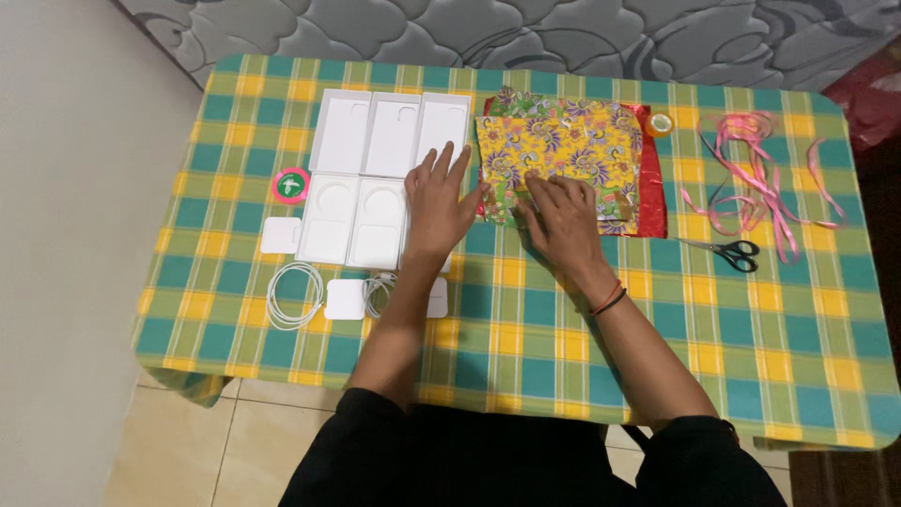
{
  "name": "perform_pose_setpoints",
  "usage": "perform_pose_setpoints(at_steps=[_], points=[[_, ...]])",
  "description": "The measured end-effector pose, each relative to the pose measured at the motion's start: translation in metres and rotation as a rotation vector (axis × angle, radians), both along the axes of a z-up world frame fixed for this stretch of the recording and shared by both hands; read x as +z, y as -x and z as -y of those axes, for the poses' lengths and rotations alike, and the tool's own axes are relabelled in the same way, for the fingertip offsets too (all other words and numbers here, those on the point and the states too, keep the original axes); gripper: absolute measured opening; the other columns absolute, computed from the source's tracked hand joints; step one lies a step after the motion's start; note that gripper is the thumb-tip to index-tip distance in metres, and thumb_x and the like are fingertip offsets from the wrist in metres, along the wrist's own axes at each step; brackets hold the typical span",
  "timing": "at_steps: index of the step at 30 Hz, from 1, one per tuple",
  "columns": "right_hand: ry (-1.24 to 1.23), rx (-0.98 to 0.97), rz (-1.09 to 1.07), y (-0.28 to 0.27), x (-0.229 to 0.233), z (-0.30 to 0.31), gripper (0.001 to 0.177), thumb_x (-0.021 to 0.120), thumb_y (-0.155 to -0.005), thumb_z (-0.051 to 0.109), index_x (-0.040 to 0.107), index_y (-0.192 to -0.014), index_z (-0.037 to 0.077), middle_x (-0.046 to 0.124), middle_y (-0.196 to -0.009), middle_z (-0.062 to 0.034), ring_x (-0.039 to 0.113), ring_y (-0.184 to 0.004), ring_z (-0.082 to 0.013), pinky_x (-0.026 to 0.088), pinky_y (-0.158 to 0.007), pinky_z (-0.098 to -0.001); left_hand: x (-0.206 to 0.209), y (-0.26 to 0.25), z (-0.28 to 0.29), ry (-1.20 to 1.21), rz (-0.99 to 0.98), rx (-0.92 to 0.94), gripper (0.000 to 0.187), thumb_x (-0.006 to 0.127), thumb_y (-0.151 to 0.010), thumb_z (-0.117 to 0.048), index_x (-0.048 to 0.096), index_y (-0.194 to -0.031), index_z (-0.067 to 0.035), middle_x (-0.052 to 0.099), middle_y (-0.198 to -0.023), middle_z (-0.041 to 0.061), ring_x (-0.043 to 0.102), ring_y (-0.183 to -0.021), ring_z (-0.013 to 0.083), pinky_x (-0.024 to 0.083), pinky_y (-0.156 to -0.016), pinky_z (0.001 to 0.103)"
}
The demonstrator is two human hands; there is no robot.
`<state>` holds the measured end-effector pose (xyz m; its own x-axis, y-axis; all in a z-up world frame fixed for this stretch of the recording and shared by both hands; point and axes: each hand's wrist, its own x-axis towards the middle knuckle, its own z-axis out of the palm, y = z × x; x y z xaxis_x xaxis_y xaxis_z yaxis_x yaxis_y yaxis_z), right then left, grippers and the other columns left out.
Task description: The person assembles a white iPhone-style box by placing a power adapter and a coiled cable into the bottom tray, then closes the box with the lid. The person then picks up a sheet of patterned wrapping paper and places the assembled box on top of it.
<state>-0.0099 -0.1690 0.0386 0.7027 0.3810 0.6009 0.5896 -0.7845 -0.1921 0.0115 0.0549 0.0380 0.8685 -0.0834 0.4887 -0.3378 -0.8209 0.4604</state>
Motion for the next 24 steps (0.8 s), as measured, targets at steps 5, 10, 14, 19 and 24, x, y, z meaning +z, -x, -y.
perform_pose_setpoints(at_steps=[5,10,14,19,24], points=[[-0.026,0.087,0.001,-0.008,0.005,-0.028,0.041,0.072,-0.098,0.02,0.066,-0.134,0.001,0.071,-0.12,-0.0115,0.059,-0.117,-0.0298,0.04,-0.105,-0.046,-0.003,0.001,-0.034,-0.038,0.027,0.066,0.047,0.069,-0.097,-0.026,0.063,-0.14,-0.007,0.058,-0.145,0.019,0.048,-0.133,0.04,0.031,-0.111,0.054],[-0.049,0.177,-0.027,-0.01,0.012,-0.055,0.035,0.071,-0.097,0.02,0.068,-0.127,0.003,0.072,-0.119,-0.0097,0.059,-0.115,-0.0293,0.04,-0.105,-0.0459,-0.016,0.005,-0.065,-0.095,0.034,0.106,0.042,0.069,-0.096,-0.02,0.065,-0.136,-0.007,0.064,-0.137,0.014,0.053,-0.126,0.0352,0.033,-0.109,0.053],[-0.06,0.242,-0.101,-0.004,0.019,-0.07,0.033,0.071,-0.097,0.02,0.07,-0.125,0.003,0.071,-0.11,-0.0096,0.058,-0.107,-0.0297,0.041,-0.1,-0.0453,-0.021,0.02,-0.081,-0.08,0.042,0.111,0.041,0.071,-0.095,-0.019,0.067,-0.134,-0.007,0.068,-0.127,0.01,0.056,-0.118,0.0311,0.036,-0.104,0.051],[-0.033,0.245,-0.215,0.006,0.022,-0.083,0.033,0.072,-0.095,0.024,0.072,-0.12,0.003,0.072,-0.096,-0.0102,0.059,-0.094,-0.029,0.042,-0.09,-0.0451,-0.02,0.042,-0.088,-0.079,-0.012,0.127,0.033,0.074,-0.09,-0.021,0.075,-0.121,-0.008,0.068,-0.109,0.009,0.057,-0.104,0.03,0.039,-0.096,0.049],[-0.052,0.115,-0.457,0.017,0.016,-0.096,0.035,0.072,-0.095,0.031,0.073,-0.116,0.003,0.07,-0.078,-0.0167,0.068,-0.075,-0.0365,0.052,-0.067,-0.047,-0.019,0.063,-0.088,-0.079,-0.022,0.115,0.025,0.075,-0.089,-0.02,0.079,-0.111,-0.009,0.069,-0.098,0.007,0.058,-0.097,0.0276,0.04,-0.094,0.047]])
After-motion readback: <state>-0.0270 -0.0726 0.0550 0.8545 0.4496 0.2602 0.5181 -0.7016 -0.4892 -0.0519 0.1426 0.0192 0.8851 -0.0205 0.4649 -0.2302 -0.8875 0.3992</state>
